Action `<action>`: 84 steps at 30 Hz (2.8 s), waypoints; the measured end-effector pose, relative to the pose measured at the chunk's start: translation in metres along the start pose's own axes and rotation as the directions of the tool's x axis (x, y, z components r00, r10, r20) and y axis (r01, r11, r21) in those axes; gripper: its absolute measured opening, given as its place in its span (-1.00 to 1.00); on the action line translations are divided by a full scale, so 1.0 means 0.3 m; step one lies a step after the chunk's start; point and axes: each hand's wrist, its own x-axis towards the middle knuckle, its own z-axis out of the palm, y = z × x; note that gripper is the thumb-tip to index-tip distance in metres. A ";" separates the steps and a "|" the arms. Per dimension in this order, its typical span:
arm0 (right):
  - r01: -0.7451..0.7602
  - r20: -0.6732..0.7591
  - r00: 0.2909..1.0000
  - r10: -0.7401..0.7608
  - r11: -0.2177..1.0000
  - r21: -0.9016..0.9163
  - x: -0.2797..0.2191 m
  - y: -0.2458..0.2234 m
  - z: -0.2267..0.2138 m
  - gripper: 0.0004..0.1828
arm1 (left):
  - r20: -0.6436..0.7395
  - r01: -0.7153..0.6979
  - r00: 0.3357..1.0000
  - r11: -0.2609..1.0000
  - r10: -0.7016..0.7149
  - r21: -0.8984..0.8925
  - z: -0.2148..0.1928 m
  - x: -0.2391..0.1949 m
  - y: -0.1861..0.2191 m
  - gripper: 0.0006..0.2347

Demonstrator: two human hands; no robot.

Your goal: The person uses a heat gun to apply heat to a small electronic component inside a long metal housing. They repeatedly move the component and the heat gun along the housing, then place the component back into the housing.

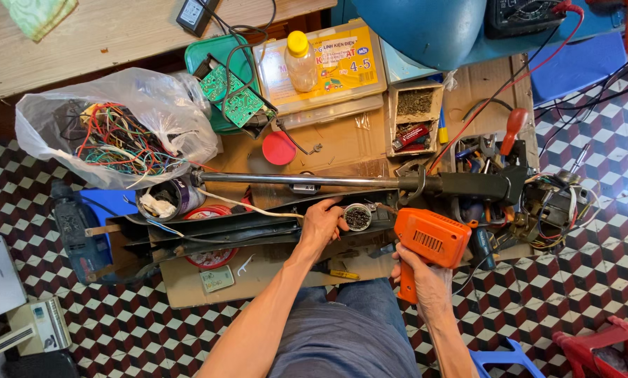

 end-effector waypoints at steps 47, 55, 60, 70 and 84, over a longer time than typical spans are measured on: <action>-0.004 0.001 1.000 0.003 0.995 0.103 0.010 0.041 -0.019 -0.69 | 0.042 0.127 0.991 0.989 -0.124 -0.080 -0.012 0.113 -0.069 -0.78; -0.004 0.004 1.000 0.004 0.994 0.108 0.008 0.040 -0.017 -0.69 | 0.057 0.094 0.995 0.987 -0.087 -0.127 -0.037 0.038 -0.013 -0.84; 0.000 0.005 1.000 -0.001 0.996 0.084 -0.005 0.035 -0.012 -0.71 | -0.039 -0.177 0.982 0.972 0.185 0.155 -0.044 -0.031 0.007 -0.83; 0.009 0.000 1.000 -0.009 0.999 0.047 0.013 0.020 0.016 -0.72 | -0.068 -0.176 0.980 0.976 0.186 0.131 -0.051 -0.072 0.002 -0.79; -0.009 0.064 0.998 0.017 0.993 -0.121 0.076 0.022 0.079 -0.72 | -0.144 -0.237 0.958 0.966 0.250 0.100 -0.068 -0.107 -0.028 -0.81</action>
